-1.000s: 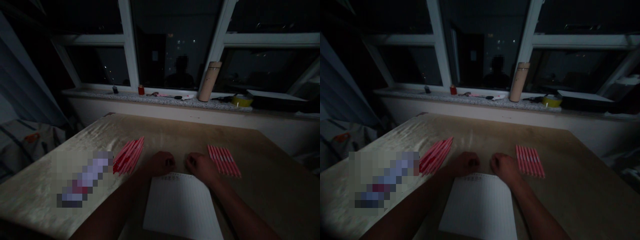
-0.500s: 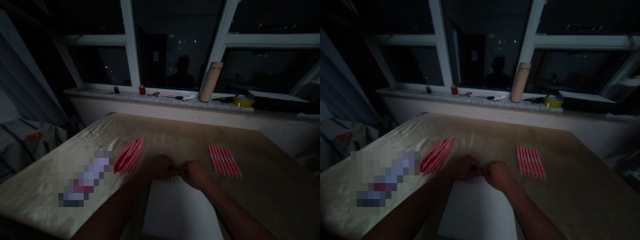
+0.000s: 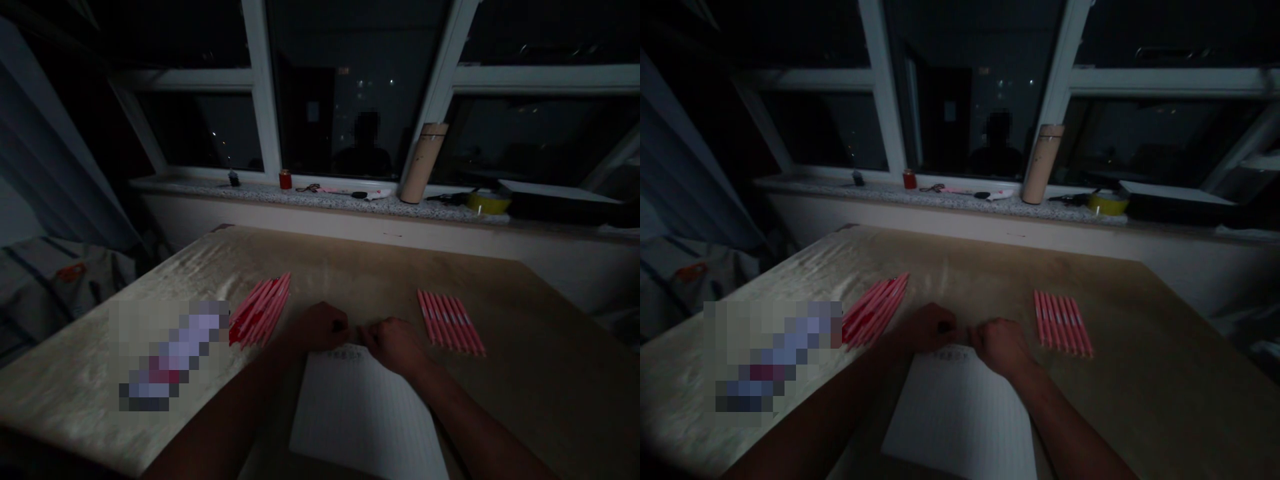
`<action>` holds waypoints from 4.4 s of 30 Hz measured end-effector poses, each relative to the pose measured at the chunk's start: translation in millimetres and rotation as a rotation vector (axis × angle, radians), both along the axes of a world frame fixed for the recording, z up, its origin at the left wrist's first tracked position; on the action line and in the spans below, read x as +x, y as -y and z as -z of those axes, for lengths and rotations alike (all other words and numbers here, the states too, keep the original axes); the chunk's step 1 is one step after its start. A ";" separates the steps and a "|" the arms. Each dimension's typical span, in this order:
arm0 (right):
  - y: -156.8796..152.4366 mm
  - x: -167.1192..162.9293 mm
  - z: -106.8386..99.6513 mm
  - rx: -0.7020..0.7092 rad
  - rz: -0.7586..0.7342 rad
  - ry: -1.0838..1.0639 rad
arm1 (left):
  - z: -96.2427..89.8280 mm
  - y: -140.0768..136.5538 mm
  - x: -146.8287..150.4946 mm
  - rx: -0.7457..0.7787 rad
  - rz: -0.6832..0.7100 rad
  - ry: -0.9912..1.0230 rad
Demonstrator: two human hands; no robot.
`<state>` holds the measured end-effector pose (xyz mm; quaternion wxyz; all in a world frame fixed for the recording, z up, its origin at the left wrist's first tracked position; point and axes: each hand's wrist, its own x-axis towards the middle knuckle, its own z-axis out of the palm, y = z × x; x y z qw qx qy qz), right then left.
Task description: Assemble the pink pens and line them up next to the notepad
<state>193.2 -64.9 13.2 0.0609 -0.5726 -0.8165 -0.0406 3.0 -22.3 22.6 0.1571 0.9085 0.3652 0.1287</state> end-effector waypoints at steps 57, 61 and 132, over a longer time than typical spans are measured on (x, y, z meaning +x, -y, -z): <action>-3.4 10.0 -4.0 -0.018 -0.062 -0.356 | -33.1 -30.1 -62.9 0.161 -0.879 -0.032; -2.5 10.3 -4.9 -0.032 -0.072 -0.367 | -20.5 -33.4 -44.9 -0.033 -0.720 0.430; -23.0 34.9 3.3 -0.479 0.125 -2.180 | 15.9 -23.4 2.0 -0.732 -0.432 1.319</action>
